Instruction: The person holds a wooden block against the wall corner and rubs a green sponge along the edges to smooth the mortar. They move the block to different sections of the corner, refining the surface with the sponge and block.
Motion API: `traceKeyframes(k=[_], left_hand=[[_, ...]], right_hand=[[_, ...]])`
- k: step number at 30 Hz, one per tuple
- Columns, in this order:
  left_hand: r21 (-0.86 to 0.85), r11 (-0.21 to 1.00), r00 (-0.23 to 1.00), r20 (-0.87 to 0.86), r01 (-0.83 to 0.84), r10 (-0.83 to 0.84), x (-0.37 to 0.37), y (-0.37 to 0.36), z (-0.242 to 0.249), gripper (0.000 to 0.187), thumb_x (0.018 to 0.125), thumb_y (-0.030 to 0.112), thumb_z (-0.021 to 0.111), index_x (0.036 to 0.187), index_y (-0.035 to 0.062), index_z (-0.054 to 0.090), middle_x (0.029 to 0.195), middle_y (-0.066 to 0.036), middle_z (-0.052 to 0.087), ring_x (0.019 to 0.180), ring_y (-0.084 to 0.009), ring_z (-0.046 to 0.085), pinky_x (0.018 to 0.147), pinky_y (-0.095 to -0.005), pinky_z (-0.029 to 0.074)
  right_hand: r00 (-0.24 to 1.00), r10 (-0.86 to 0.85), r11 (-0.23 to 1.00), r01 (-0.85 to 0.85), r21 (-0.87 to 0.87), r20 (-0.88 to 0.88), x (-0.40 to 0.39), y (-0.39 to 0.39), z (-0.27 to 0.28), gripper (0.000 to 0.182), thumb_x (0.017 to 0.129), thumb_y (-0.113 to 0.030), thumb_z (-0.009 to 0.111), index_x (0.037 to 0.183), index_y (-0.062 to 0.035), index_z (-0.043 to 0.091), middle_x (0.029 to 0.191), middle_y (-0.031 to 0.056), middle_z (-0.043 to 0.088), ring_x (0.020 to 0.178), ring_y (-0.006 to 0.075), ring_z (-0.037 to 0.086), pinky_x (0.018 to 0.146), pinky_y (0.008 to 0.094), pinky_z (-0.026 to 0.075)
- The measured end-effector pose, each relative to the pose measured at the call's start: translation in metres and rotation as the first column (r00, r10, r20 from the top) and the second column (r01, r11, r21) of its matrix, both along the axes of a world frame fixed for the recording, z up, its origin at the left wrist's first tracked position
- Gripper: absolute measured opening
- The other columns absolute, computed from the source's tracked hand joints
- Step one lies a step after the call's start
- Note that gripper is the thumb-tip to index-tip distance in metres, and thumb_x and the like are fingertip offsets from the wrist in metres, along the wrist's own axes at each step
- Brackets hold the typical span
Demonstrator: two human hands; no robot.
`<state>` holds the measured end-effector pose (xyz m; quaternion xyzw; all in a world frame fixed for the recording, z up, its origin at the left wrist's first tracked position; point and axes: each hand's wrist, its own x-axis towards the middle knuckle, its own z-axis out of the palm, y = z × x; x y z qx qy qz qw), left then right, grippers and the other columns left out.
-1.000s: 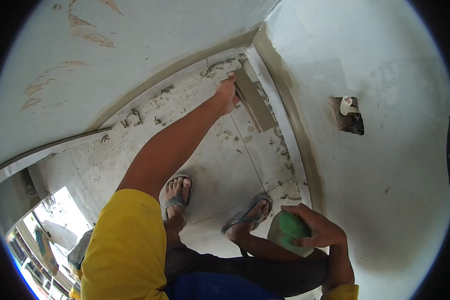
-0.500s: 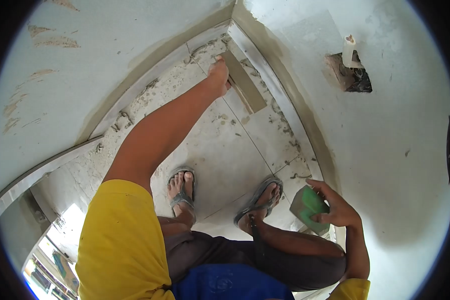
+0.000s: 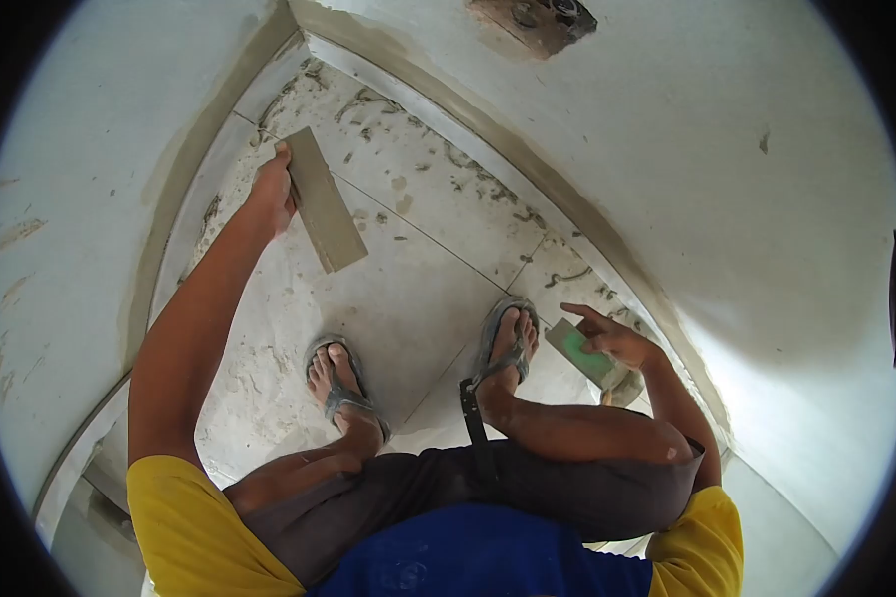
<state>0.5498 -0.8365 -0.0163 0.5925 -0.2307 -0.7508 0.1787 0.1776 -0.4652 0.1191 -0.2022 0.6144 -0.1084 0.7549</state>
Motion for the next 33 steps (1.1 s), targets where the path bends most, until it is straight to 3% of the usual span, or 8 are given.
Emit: traceKeyframes(k=[4, 11, 14, 20, 24, 27, 31, 33], left_hand=[[0.006, 0.983, 0.974, 0.138, 0.182, -0.181, 0.019, 0.016, 0.018, 0.051, 0.104, 0.045, 0.031, 0.126, 0.0032, 0.05, 0.112, -0.012, 0.062, 0.103, -0.0228, 0.061, 0.093, -0.04, 0.048], [-0.229, 0.685, 0.685, 0.508, 0.692, -0.522, 0.097, 0.072, 0.074, 0.055, 0.1, 0.053, 0.041, 0.111, 0.0036, 0.061, 0.094, -0.006, 0.063, 0.086, -0.0131, 0.057, 0.077, -0.0288, 0.046], [-0.02, 0.588, 0.474, 0.614, 0.808, -0.631, 0.152, 0.109, 0.114, 0.052, 0.1, 0.052, 0.042, 0.105, 0.0042, 0.062, 0.085, -0.005, 0.063, 0.078, -0.0131, 0.056, 0.072, -0.0309, 0.046], [0.107, 0.749, 0.52, 0.655, 0.654, -0.547, 0.241, 0.189, 0.149, 0.049, 0.101, 0.047, 0.043, 0.098, 0.0024, 0.061, 0.078, -0.006, 0.062, 0.072, -0.0136, 0.054, 0.069, -0.0328, 0.045], [0.02, 0.742, 0.519, 0.701, 0.67, -0.488, 0.223, 0.183, 0.158, 0.048, 0.1, 0.046, 0.044, 0.105, 0.0019, 0.061, 0.086, -0.018, 0.065, 0.077, -0.0282, 0.06, 0.072, -0.0386, 0.046], [-0.078, 0.661, 0.551, 0.63, 0.746, -0.548, 0.178, 0.146, 0.163, 0.038, 0.101, 0.039, 0.047, 0.102, 0.0031, 0.059, 0.076, -0.01, 0.061, 0.07, -0.0174, 0.052, 0.069, -0.0341, 0.044], [-0.177, 0.36, 0.393, 0.577, 0.916, -0.716, 0.098, 0.09, 0.166, 0.038, 0.1, 0.039, 0.049, 0.103, 0.0023, 0.056, 0.07, -0.018, 0.054, 0.065, -0.0231, 0.048, 0.064, -0.0371, 0.04], [-0.141, 0.151, 0.204, 0.55, 0.978, -0.81, 0.048, 0.067, 0.173, 0.039, 0.1, 0.041, 0.048, 0.107, 0.0034, 0.056, 0.075, -0.022, 0.06, 0.065, -0.0328, 0.056, 0.064, -0.0391, 0.044]], right_hand=[[0.963, -0.173, 0.978, 0.193, -0.08, 0.208, 0.012, -0.026, 0.003, 0.091, 0.071, -0.031, 0.064, 0.152, -0.0105, 0.026, 0.122, 0.0138, 0.051, 0.118, 0.0249, 0.047, 0.105, 0.0345, 0.031], [0.918, 0.114, 0.98, -0.042, -0.193, 0.379, 0.056, -0.11, -0.012, 0.096, 0.066, -0.028, 0.066, 0.152, -0.0099, 0.027, 0.13, 0.0147, 0.047, 0.123, 0.0276, 0.045, 0.107, 0.0357, 0.03], [0.891, 0.24, 0.968, -0.192, -0.16, 0.386, 0.076, -0.135, -0.022, 0.097, 0.065, -0.024, 0.066, 0.152, -0.0111, 0.027, 0.126, 0.0134, 0.049, 0.119, 0.0272, 0.047, 0.107, 0.0357, 0.031], [0.854, 0.418, 0.908, -0.377, -0.185, 0.31, 0.084, -0.155, -0.044, 0.091, 0.066, -0.019, 0.066, 0.151, -0.0127, 0.032, 0.125, 0.0125, 0.05, 0.121, 0.0263, 0.047, 0.106, 0.0358, 0.031], [0.912, 0.331, 0.941, -0.298, -0.162, 0.244, 0.072, -0.128, -0.058, 0.09, 0.066, -0.018, 0.065, 0.15, -0.0129, 0.034, 0.129, 0.0126, 0.05, 0.122, 0.0261, 0.047, 0.107, 0.0363, 0.031], [0.946, 0.109, 0.99, -0.075, -0.119, 0.304, 0.04, -0.086, -0.076, 0.088, 0.065, -0.017, 0.064, 0.147, -0.0075, 0.036, 0.132, 0.0134, 0.049, 0.122, 0.0263, 0.047, 0.107, 0.0358, 0.032], [0.895, -0.354, 0.933, 0.357, 0.041, 0.272, -0.012, 0.017, -0.077, 0.075, 0.067, -0.018, 0.056, 0.138, 0.0025, 0.042, 0.129, 0.0154, 0.053, 0.115, 0.0242, 0.053, 0.098, 0.0329, 0.042], [0.96, -0.233, 0.933, 0.265, -0.244, 0.153, -0.027, 0.09, -0.064, 0.072, 0.069, -0.016, 0.056, 0.137, 0.003, 0.043, 0.125, 0.0145, 0.056, 0.11, 0.023, 0.056, 0.094, 0.0308, 0.044]])
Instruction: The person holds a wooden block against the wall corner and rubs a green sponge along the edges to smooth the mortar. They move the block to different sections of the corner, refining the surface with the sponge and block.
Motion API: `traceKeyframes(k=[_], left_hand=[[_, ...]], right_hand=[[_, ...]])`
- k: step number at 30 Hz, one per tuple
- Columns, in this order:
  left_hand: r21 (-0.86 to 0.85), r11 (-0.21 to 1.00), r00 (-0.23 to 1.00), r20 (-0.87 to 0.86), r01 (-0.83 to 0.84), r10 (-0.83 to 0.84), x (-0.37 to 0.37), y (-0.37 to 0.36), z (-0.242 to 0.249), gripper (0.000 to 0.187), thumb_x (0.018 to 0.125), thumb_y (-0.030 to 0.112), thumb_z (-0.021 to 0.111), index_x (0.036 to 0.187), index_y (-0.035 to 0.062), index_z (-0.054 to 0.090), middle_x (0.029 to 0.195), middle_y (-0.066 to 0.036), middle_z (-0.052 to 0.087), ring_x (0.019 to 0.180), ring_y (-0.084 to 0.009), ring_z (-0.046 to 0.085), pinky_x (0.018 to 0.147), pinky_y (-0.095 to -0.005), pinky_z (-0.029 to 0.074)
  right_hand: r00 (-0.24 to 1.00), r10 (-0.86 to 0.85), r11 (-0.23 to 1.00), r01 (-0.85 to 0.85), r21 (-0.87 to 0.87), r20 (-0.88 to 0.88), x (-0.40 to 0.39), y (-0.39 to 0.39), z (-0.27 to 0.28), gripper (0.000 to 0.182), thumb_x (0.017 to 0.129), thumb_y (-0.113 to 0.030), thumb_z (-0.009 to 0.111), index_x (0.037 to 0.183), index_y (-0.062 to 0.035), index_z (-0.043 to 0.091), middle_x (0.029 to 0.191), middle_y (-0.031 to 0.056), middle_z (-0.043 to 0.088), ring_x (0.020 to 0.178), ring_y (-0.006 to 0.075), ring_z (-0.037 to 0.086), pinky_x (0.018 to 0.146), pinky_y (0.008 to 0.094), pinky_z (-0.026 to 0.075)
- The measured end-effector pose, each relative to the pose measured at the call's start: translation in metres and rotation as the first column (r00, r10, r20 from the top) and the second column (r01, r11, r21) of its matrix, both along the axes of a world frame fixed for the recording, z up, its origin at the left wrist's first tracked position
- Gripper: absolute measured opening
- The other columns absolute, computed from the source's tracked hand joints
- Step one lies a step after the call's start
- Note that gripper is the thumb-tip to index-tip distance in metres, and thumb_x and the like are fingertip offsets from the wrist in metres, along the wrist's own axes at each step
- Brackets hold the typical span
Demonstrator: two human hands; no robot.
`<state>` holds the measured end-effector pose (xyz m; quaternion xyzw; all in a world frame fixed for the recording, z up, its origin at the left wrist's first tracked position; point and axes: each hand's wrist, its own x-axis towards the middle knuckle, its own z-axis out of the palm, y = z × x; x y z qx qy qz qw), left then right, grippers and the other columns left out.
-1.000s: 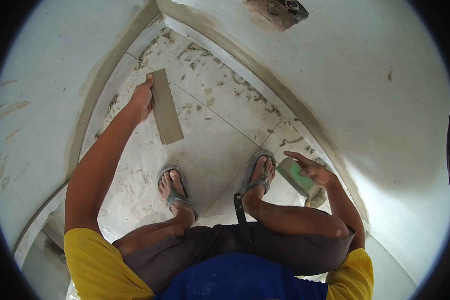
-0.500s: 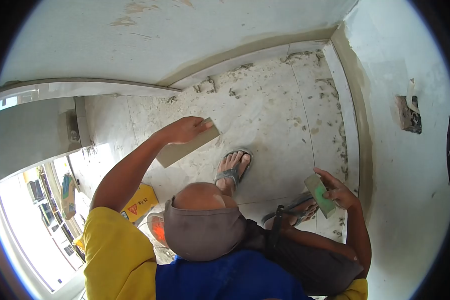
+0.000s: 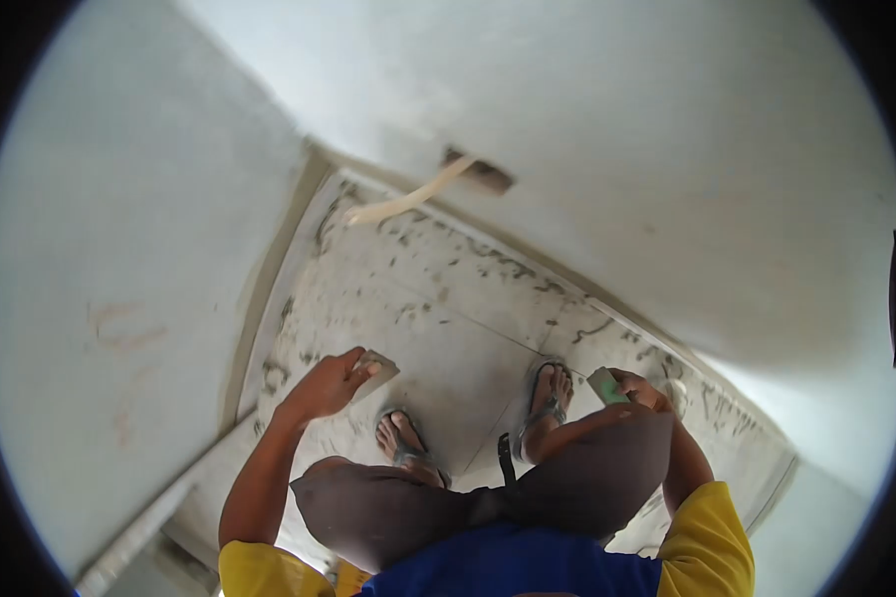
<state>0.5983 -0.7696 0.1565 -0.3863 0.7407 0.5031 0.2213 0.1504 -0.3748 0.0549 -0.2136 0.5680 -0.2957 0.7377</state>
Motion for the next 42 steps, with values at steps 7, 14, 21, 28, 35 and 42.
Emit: traceKeyframes(k=[7, 14, 21, 28, 35, 42], left_hand=[[0.184, 0.747, 0.769, -0.151, 0.639, -0.621, -0.16, -0.024, 0.017, 0.045, 0.097, 0.048, 0.048, 0.111, 0.0068, 0.06, 0.091, -0.019, 0.067, 0.086, -0.0348, 0.065, 0.073, -0.0421, 0.048], [0.024, 0.476, 0.467, -0.237, 0.879, -0.852, -0.23, 0.039, 0.02, 0.045, 0.098, 0.047, 0.047, 0.113, 0.0069, 0.059, 0.097, -0.019, 0.067, 0.091, -0.0349, 0.064, 0.08, -0.042, 0.048], [-0.068, 0.668, 0.601, -0.374, 0.741, -0.706, -0.242, 0.094, 0.01, 0.042, 0.1, 0.042, 0.047, 0.112, 0.0038, 0.058, 0.091, -0.021, 0.067, 0.088, -0.0348, 0.066, 0.079, -0.0396, 0.048], [0.217, 0.862, 0.799, -0.525, 0.458, -0.292, -0.244, 0.107, -0.1, 0.058, 0.099, 0.055, 0.042, 0.125, 0.0039, 0.052, 0.117, -0.012, 0.058, 0.106, -0.0275, 0.057, 0.087, -0.0378, 0.044], [0.486, 0.871, 0.988, -0.157, 0.071, 0.007, -0.24, 0.103, -0.093, 0.071, 0.09, 0.069, 0.046, 0.129, 0.0094, 0.048, 0.107, -0.005, 0.058, 0.098, -0.0205, 0.057, 0.085, -0.0352, 0.044], [0.575, 0.816, 0.973, -0.15, -0.057, 0.174, -0.243, 0.103, -0.074, 0.064, 0.095, 0.062, 0.043, 0.132, 0.0102, 0.045, 0.117, -0.007, 0.055, 0.107, -0.0221, 0.055, 0.091, -0.038, 0.044]], right_hand=[[0.501, -0.852, 0.401, 0.813, 0.422, -0.155, 0.173, 0.208, 0.125, 0.057, 0.08, -0.023, 0.054, 0.133, -0.0042, 0.045, 0.117, 0.0175, 0.058, 0.102, 0.0293, 0.06, 0.089, 0.0455, 0.05], [-0.176, -0.933, -0.304, 0.853, 0.424, -0.314, 0.4, 0.279, 0.144, 0.05, 0.078, -0.029, 0.056, 0.118, -0.0002, 0.053, 0.096, 0.0201, 0.063, 0.088, 0.0353, 0.062, 0.082, 0.0506, 0.051], [-0.52, -0.825, -0.561, 0.711, 0.423, -0.221, 0.526, 0.234, 0.128, 0.052, 0.075, -0.031, 0.059, 0.116, 0.0011, 0.053, 0.096, 0.0202, 0.063, 0.087, 0.0371, 0.062, 0.083, 0.0504, 0.05], [-0.752, -0.632, -0.77, 0.586, 0.25, -0.184, 0.601, 0.19, 0.101, 0.038, 0.078, -0.022, 0.059, 0.109, -0.0012, 0.059, 0.094, 0.0142, 0.064, 0.082, 0.0309, 0.063, 0.08, 0.0422, 0.052], [-0.137, -0.871, -0.326, 0.88, 0.346, -0.472, 0.615, 0.17, 0.074, 0.063, 0.065, -0.026, 0.072, 0.121, -0.0014, 0.056, 0.116, 0.0164, 0.056, 0.107, 0.0312, 0.056, 0.089, 0.0434, 0.05], [0.521, -0.577, 0.201, 0.837, 0.509, -0.629, 0.553, 0.191, 0.08, 0.089, 0.06, -0.032, 0.076, 0.137, -0.0029, 0.043, 0.139, 0.0202, 0.038, 0.123, 0.0364, 0.049, 0.102, 0.0449, 0.044]])
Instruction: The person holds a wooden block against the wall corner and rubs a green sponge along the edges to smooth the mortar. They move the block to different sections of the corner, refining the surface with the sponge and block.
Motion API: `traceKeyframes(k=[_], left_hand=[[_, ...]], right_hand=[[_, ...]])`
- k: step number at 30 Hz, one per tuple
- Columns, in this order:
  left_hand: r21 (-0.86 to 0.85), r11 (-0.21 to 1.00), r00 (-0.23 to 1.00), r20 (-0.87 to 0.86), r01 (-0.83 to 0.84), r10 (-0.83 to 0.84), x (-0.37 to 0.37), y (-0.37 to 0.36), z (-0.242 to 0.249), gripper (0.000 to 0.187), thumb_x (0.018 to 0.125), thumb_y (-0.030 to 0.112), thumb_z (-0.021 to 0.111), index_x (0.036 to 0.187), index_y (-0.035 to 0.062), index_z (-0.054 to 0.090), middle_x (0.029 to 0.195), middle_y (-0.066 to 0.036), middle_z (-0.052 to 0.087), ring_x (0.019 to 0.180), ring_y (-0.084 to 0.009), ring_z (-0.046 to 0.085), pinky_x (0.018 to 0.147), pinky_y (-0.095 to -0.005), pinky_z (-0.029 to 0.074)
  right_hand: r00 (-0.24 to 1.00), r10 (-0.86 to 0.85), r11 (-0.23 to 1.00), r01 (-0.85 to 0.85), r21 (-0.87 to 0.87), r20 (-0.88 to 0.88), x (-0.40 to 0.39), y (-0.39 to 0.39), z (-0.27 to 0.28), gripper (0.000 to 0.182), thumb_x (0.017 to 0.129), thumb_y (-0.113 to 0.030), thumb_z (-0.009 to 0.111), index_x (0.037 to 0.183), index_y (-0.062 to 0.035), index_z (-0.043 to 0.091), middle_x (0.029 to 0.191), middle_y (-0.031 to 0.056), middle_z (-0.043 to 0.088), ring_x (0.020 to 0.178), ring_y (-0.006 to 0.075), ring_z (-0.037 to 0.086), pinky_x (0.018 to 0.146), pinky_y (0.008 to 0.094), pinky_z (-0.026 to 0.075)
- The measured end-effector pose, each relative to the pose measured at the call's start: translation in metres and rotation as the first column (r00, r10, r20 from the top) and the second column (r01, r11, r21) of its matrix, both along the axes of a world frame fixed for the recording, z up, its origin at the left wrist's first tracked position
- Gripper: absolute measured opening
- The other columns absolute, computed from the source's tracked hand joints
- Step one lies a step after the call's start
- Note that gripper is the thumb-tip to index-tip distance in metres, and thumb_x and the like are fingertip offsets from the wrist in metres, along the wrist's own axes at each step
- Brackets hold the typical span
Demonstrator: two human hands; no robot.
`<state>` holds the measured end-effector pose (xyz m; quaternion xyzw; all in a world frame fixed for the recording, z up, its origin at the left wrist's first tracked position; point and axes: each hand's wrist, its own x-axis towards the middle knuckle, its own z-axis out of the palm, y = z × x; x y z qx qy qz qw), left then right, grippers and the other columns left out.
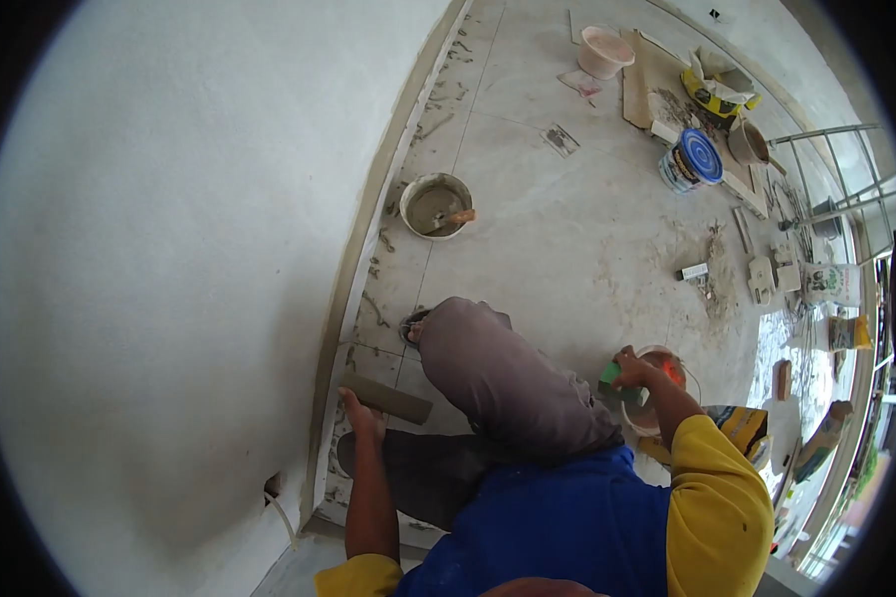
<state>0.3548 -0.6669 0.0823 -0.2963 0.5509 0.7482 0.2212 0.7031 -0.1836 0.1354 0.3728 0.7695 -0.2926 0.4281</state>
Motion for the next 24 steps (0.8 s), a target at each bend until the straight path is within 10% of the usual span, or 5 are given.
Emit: traceKeyframes(k=[7, 24], left_hand=[[0.09, 0.993, 0.997, -0.004, -0.075, 0.076, -0.005, -0.011, 0.004, 0.061, 0.096, 0.058, 0.044, 0.132, 0.0082, 0.045, 0.121, -0.008, 0.054, 0.111, -0.0237, 0.053, 0.098, -0.0411, 0.042], [0.193, 0.98, 0.995, -0.071, -0.053, 0.068, -0.025, -0.015, 0.027, 0.061, 0.094, 0.056, 0.05, 0.127, 0.005, 0.048, 0.113, -0.01, 0.059, 0.104, -0.0258, 0.059, 0.095, -0.0421, 0.047]], right_hand=[[0.883, 0.234, 0.931, -0.082, -0.356, 0.406, -0.049, 0.032, -0.023, 0.069, 0.064, -0.039, 0.071, 0.122, -0.0025, 0.06, 0.12, 0.0172, 0.062, 0.106, 0.0286, 0.058, 0.086, 0.0409, 0.047], [0.908, 0.025, 0.975, 0.07, -0.209, 0.418, -0.103, 0.087, 0.005, 0.056, 0.066, -0.04, 0.068, 0.113, -0.0083, 0.066, 0.114, 0.0116, 0.064, 0.097, 0.0256, 0.06, 0.087, 0.0413, 0.046]])
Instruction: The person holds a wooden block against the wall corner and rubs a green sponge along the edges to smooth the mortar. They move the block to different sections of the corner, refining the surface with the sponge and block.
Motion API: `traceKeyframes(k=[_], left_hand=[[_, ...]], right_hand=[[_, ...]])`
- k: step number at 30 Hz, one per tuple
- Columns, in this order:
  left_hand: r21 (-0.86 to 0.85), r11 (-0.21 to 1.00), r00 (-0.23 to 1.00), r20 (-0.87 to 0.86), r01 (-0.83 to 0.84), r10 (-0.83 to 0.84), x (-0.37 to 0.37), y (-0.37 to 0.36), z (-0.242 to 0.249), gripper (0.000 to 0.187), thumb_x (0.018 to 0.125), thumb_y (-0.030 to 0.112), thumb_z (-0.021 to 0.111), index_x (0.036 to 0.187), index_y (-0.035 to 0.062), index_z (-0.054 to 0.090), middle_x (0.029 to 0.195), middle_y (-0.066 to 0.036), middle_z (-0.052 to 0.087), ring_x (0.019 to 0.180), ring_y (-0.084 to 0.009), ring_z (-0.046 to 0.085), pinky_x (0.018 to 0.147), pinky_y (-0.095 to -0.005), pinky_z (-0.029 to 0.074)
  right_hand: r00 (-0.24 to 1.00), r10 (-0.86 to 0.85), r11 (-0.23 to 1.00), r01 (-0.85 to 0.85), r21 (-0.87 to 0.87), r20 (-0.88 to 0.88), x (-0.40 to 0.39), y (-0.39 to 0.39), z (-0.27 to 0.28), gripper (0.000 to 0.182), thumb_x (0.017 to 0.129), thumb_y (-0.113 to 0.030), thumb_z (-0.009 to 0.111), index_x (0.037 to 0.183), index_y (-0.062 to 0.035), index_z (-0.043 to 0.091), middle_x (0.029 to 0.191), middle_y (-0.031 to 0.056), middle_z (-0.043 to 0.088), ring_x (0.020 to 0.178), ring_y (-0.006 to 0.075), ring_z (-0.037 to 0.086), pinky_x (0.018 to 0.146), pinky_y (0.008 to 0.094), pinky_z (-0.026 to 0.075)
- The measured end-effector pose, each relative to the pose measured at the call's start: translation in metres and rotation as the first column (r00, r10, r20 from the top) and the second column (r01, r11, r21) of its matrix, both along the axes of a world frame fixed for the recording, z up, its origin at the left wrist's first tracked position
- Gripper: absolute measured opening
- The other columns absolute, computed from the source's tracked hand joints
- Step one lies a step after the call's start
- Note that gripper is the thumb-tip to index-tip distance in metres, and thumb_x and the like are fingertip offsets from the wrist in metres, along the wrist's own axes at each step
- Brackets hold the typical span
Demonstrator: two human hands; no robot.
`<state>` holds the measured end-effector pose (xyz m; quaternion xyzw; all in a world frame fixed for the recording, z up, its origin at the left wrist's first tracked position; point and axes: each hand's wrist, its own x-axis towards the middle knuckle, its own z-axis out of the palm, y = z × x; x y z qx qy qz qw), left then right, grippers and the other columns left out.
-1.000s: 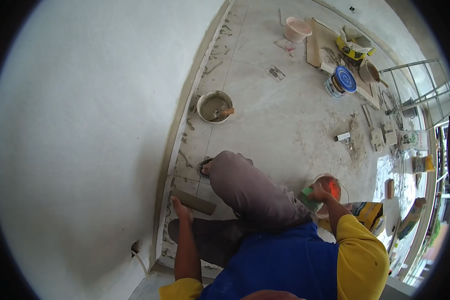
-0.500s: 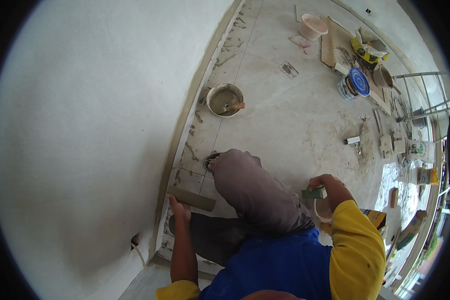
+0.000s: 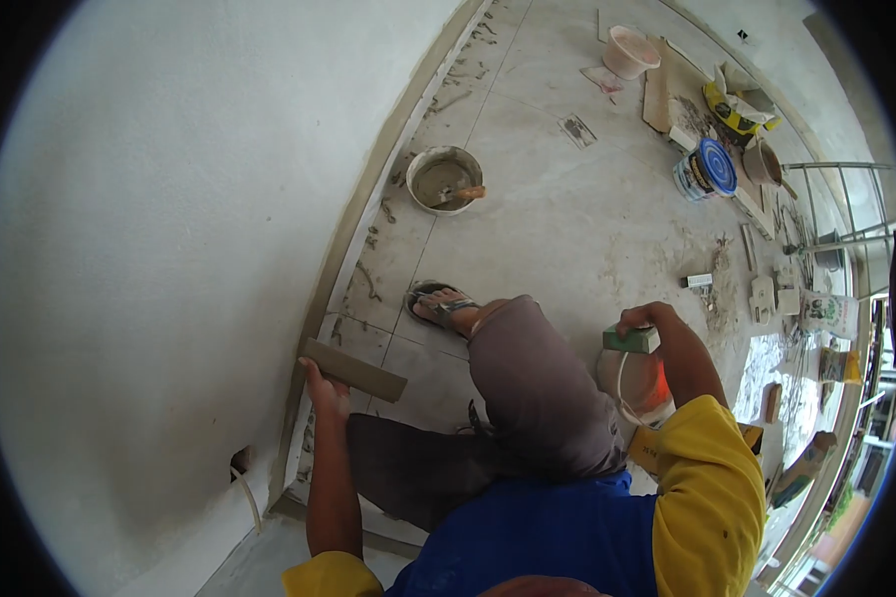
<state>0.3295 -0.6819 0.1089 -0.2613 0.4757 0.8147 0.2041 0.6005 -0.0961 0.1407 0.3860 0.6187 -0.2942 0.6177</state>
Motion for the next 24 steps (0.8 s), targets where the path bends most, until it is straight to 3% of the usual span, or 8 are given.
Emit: traceKeyframes(k=[2, 4, 6, 8, 10, 12, 16, 24], left_hand=[[-0.022, 1.0, 1.0, 0.01, 0.007, -0.006, 0.005, -0.004, 0.006, 0.061, 0.093, 0.056, 0.05, 0.127, 0.0055, 0.048, 0.113, -0.009, 0.059, 0.104, -0.0257, 0.059, 0.095, -0.0425, 0.047], [-0.045, 0.998, 0.999, 0.028, 0.037, -0.036, 0.003, -0.008, 0.011, 0.061, 0.093, 0.056, 0.05, 0.127, 0.006, 0.049, 0.113, -0.009, 0.059, 0.104, -0.0252, 0.059, 0.095, -0.0425, 0.047], [-0.053, 0.998, 0.999, 0.015, 0.039, -0.038, 0.0, -0.003, 0.021, 0.061, 0.094, 0.057, 0.049, 0.128, 0.0064, 0.048, 0.113, -0.009, 0.059, 0.104, -0.0247, 0.06, 0.095, -0.0421, 0.048], [-0.076, 0.995, 0.997, 0.053, 0.06, -0.056, 0.011, -0.008, 0.032, 0.061, 0.094, 0.058, 0.048, 0.128, 0.0068, 0.048, 0.113, -0.009, 0.059, 0.104, -0.0243, 0.06, 0.095, -0.0417, 0.048], [-0.154, 0.979, 0.989, 0.073, 0.137, -0.127, 0.003, -0.001, 0.034, 0.063, 0.095, 0.059, 0.045, 0.13, 0.0065, 0.047, 0.112, -0.009, 0.059, 0.103, -0.0233, 0.06, 0.093, -0.0408, 0.048], [-0.184, 0.971, 0.986, 0.096, 0.151, -0.135, -0.001, 0.007, 0.037, 0.063, 0.095, 0.058, 0.047, 0.129, 0.005, 0.047, 0.111, -0.01, 0.059, 0.103, -0.023, 0.06, 0.093, -0.0399, 0.048], [-0.249, 0.941, 0.971, 0.117, 0.231, -0.208, -0.008, 0.014, 0.019, 0.063, 0.097, 0.057, 0.044, 0.131, 0.0039, 0.045, 0.108, -0.01, 0.059, 0.101, -0.0219, 0.06, 0.091, -0.0404, 0.048], [-0.265, 0.948, 0.976, 0.174, 0.174, -0.131, 0.024, 0.01, -0.009, 0.064, 0.096, 0.058, 0.047, 0.128, 0.0029, 0.048, 0.109, -0.011, 0.06, 0.1, -0.0215, 0.06, 0.092, -0.0373, 0.047]], right_hand=[[0.998, 0.061, 0.998, -0.061, 0.008, 0.012, -0.023, 0.008, 0.0, 0.054, 0.066, -0.038, 0.068, 0.111, -0.0083, 0.066, 0.112, 0.0123, 0.064, 0.097, 0.0258, 0.06, 0.087, 0.0413, 0.045], [1.0, -0.016, 1.0, 0.016, -0.001, 0.027, -0.047, 0.025, -0.008, 0.053, 0.067, -0.038, 0.067, 0.11, -0.0079, 0.066, 0.11, 0.0127, 0.064, 0.096, 0.0253, 0.06, 0.085, 0.0412, 0.046], [0.997, 0.064, 0.996, -0.066, -0.053, -0.041, -0.076, 0.043, -0.012, 0.051, 0.067, -0.038, 0.067, 0.108, -0.0071, 0.066, 0.108, 0.0134, 0.064, 0.095, 0.0256, 0.061, 0.082, 0.0412, 0.048], [0.985, -0.14, 0.988, 0.146, -0.046, 0.101, -0.117, 0.039, 0.01, 0.055, 0.066, -0.033, 0.068, 0.112, -0.0048, 0.061, 0.1, 0.0159, 0.062, 0.082, 0.0299, 0.062, 0.076, 0.0428, 0.052], [0.995, 0.032, 0.998, -0.037, -0.057, -0.091, -0.144, 0.053, -0.006, 0.064, 0.066, -0.031, 0.068, 0.123, -0.0071, 0.053, 0.109, 0.0163, 0.058, 0.093, 0.0285, 0.06, 0.082, 0.0412, 0.051], [0.998, 0.02, 0.995, -0.027, -0.101, -0.067, -0.176, 0.067, -0.016, 0.066, 0.066, -0.028, 0.067, 0.127, -0.0075, 0.05, 0.112, 0.0152, 0.056, 0.101, 0.0273, 0.057, 0.083, 0.0412, 0.05], [0.994, 0.057, 0.991, -0.068, -0.115, -0.096, -0.245, 0.072, -0.012, 0.065, 0.065, -0.026, 0.066, 0.125, -0.007, 0.05, 0.109, 0.0144, 0.055, 0.099, 0.0266, 0.057, 0.082, 0.0404, 0.05], [0.981, 0.14, 0.971, -0.163, -0.175, -0.134, -0.361, 0.069, -0.009, 0.051, 0.068, -0.024, 0.062, 0.116, -0.0072, 0.054, 0.098, 0.0091, 0.055, 0.088, 0.0189, 0.056, 0.078, 0.0333, 0.048]])
